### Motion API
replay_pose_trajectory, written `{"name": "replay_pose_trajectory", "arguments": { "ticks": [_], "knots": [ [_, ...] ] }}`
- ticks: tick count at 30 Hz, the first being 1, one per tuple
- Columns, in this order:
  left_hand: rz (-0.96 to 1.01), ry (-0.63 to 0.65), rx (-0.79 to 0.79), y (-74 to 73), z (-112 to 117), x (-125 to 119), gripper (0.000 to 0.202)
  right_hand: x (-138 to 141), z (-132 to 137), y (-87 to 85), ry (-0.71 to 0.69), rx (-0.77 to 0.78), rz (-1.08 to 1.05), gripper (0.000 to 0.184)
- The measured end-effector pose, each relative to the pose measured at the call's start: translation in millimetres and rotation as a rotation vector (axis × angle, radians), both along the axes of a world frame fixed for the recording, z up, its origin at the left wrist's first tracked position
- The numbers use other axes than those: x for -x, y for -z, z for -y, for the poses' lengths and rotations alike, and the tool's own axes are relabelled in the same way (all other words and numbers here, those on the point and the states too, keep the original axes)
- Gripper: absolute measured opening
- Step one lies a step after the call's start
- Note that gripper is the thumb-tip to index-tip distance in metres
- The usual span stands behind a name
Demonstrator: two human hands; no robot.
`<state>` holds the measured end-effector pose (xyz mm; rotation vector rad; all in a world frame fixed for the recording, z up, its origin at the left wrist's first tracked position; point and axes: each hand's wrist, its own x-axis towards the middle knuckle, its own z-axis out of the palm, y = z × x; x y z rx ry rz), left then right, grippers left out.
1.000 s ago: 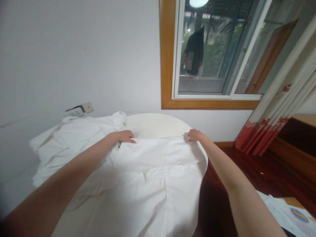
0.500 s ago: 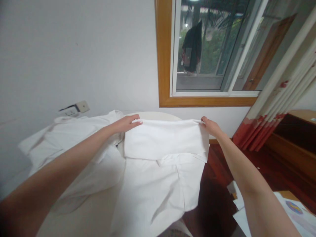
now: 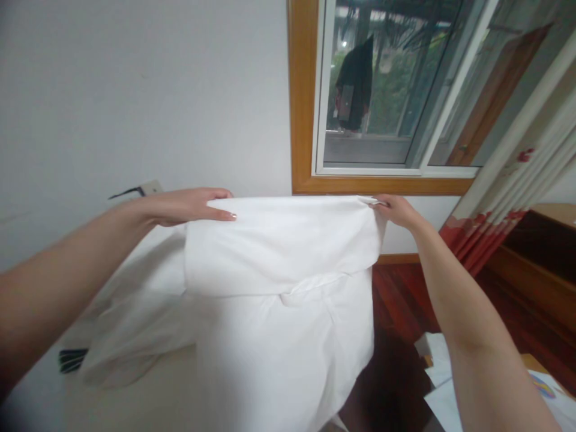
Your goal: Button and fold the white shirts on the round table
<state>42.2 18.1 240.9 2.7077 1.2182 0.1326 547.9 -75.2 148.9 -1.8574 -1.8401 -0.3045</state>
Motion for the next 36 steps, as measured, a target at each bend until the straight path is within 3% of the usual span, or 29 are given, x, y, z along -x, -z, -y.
{"name": "replay_pose_trajectory", "arguments": {
  "ticks": [3,6,11,18,21,24,26,28,32,36],
  "knots": [
    [-0.085,-0.068,-0.086,-10.4,-30.4,17.5,0.064,14.5,-14.4,-8.5,-0.056,0.023,0.016,0.036],
    [-0.159,-0.141,-0.251,-2.6,-61.6,16.4,0.059,32.7,-40.9,-6.1,-0.018,0.023,0.082,0.035],
    [-0.219,-0.331,-0.496,42.5,-79.5,-12.8,0.038,63.9,-81.8,18.9,0.194,0.047,0.159,0.036],
    [-0.038,-0.405,-0.538,105.8,-93.5,-22.0,0.035,79.5,-109.2,61.3,0.149,0.065,0.127,0.038],
    [0.093,-0.322,-0.572,128.3,-97.2,-23.1,0.042,86.8,-116.2,73.5,0.197,0.046,0.095,0.041],
    [0.188,-0.162,-0.576,149.7,-82.2,-39.3,0.05,103.0,-121.0,80.7,0.217,-0.041,0.09,0.049],
    [0.196,-0.07,-0.55,162.7,-58.1,-55.6,0.049,116.0,-121.0,83.4,0.183,-0.113,0.101,0.054],
    [0.188,0.044,-0.478,173.7,-25.1,-69.3,0.039,128.0,-115.5,85.6,0.059,-0.122,0.112,0.051],
    [0.148,0.354,-0.206,190.5,43.1,-70.5,0.031,147.8,-78.1,92.7,-0.389,0.114,0.021,0.032],
    [0.168,0.449,-0.076,207.5,78.5,-51.7,0.044,169.1,-12.6,99.9,-0.643,0.342,-0.176,0.027]
  ]
}}
